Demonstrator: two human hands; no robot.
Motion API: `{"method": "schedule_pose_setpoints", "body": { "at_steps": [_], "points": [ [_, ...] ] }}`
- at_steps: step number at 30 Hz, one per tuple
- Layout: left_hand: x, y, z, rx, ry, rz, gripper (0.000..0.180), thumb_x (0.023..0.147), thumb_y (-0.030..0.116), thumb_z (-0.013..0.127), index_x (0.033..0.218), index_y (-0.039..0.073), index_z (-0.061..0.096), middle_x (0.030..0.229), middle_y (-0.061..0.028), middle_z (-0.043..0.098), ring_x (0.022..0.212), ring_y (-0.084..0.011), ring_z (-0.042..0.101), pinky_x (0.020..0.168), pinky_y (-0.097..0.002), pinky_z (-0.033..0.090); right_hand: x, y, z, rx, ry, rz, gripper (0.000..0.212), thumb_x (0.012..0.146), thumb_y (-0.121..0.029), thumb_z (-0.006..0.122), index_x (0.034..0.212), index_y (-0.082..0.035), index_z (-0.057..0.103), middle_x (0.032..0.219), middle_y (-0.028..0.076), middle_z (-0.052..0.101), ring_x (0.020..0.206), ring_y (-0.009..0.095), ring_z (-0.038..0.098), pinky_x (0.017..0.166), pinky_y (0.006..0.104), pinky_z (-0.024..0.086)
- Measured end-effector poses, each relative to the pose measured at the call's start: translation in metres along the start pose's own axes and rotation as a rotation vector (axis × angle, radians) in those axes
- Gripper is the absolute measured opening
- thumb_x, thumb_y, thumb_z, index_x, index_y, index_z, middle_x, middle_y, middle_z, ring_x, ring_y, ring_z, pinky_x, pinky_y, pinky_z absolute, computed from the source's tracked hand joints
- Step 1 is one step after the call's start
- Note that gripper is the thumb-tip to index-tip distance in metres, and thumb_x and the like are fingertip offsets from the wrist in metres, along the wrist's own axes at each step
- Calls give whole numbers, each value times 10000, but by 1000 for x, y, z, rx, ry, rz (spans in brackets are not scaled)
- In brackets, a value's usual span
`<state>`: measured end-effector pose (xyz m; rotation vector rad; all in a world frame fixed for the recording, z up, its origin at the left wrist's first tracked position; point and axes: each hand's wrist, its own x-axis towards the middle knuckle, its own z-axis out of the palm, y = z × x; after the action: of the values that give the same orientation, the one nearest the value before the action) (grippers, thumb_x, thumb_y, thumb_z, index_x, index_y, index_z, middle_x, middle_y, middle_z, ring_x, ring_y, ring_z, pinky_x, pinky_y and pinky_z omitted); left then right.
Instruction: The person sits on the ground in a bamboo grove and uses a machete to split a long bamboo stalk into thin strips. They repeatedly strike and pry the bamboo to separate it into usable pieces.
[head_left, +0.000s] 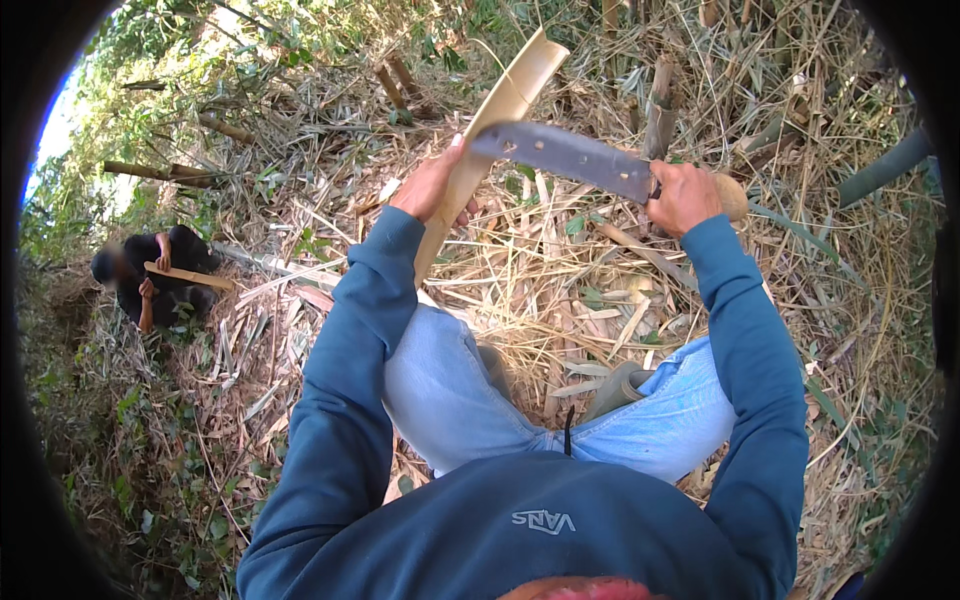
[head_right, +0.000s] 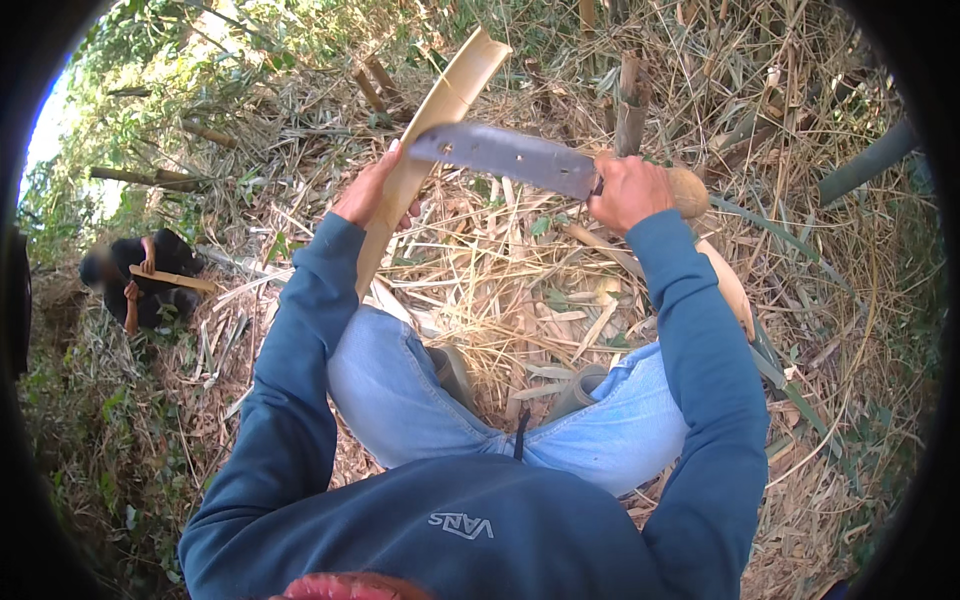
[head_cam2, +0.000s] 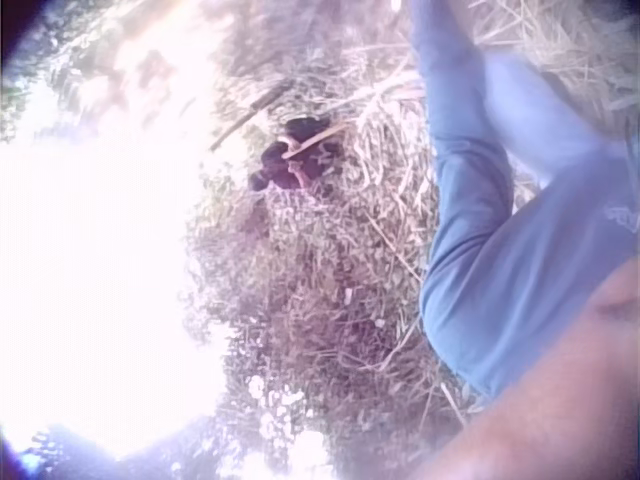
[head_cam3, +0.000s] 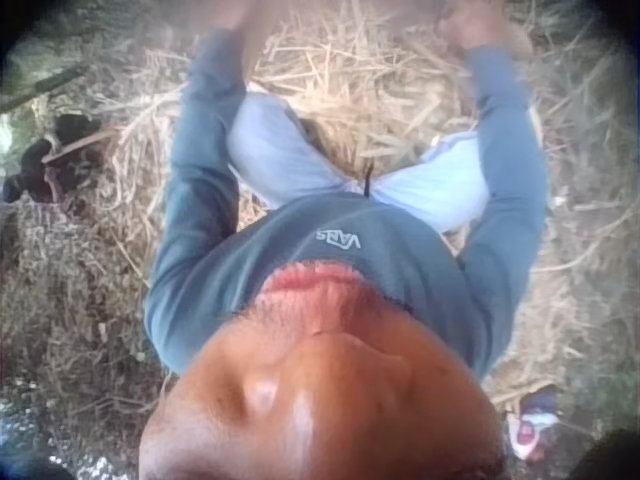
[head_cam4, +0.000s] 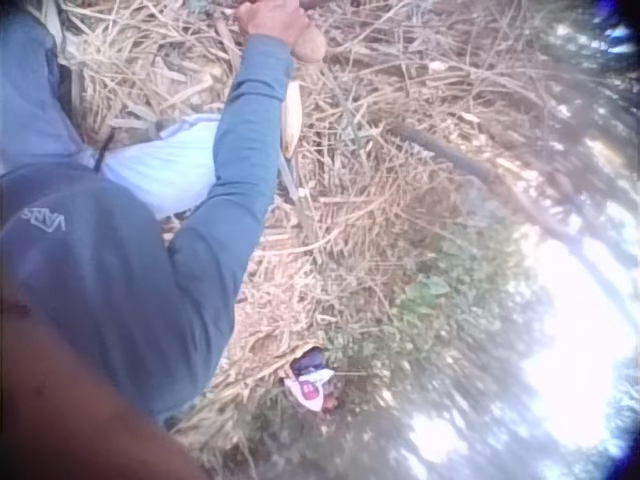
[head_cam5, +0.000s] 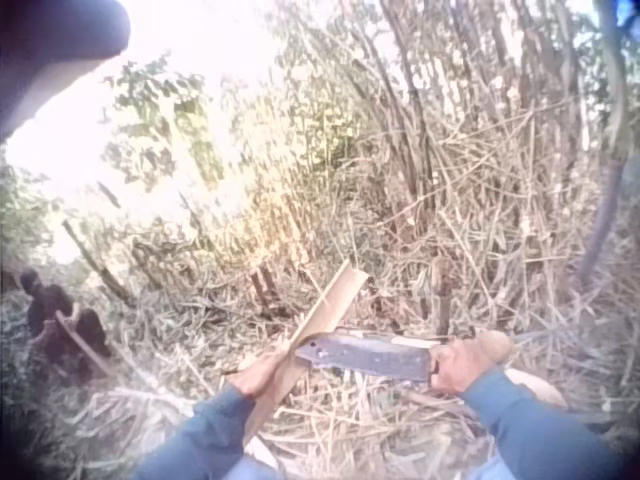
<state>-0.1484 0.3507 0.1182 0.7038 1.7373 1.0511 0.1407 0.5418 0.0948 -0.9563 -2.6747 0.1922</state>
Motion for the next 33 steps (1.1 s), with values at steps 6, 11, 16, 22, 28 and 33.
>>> {"method": "schedule_pose_setpoints", "body": {
  "at_steps": [6,11,16,22,28,33],
  "points": [
    [-6,-1,-5,104,-25,-30,676,972,541,329,1191,-74,505,730,-165,610,539,-211,619,443,-336,503,8,12,-5,77,41,164,186,728,-225,635,823,-68,666,679,224,624,671,426,618,669,483,509],
    [-3,-2,0,74,28,8,682,976,537,330,1157,-91,526,670,-149,610,470,-203,593,439,-334,485,1,9,-5,3,-7,55,161,744,-166,578,835,-76,675,702,233,626,689,428,616,675,509,494],
    [-2,-1,1,57,17,-5,706,965,572,328,1120,-82,545,666,-155,617,470,-192,592,443,-327,482,7,18,-6,35,-18,166,207,730,-232,626,859,-79,679,755,232,646,733,421,631,727,494,506],
    [-1,4,-1,81,29,-18,700,959,576,339,1194,-52,536,681,-168,639,505,-193,616,473,-325,501,17,26,-1,-20,-58,161,266,709,-208,622,941,-84,660,823,231,651,803,414,625,747,498,501],
    [23,-16,-7,486,199,274,819,912,699,238,1080,21,666,818,-176,672,725,-267,655,770,-381,520,4,39,25,-15,-32,-30,347,613,-114,631,958,-73,645,794,231,636,795,426,604,730,515,484],
    [-15,1,-11,409,70,100,720,957,605,252,1189,27,614,699,-129,646,553,-179,637,604,-347,547,11,11,1,77,29,80,178,725,-112,596,883,-39,635,759,263,612,760,457,589,684,523,445]
  ]
}}
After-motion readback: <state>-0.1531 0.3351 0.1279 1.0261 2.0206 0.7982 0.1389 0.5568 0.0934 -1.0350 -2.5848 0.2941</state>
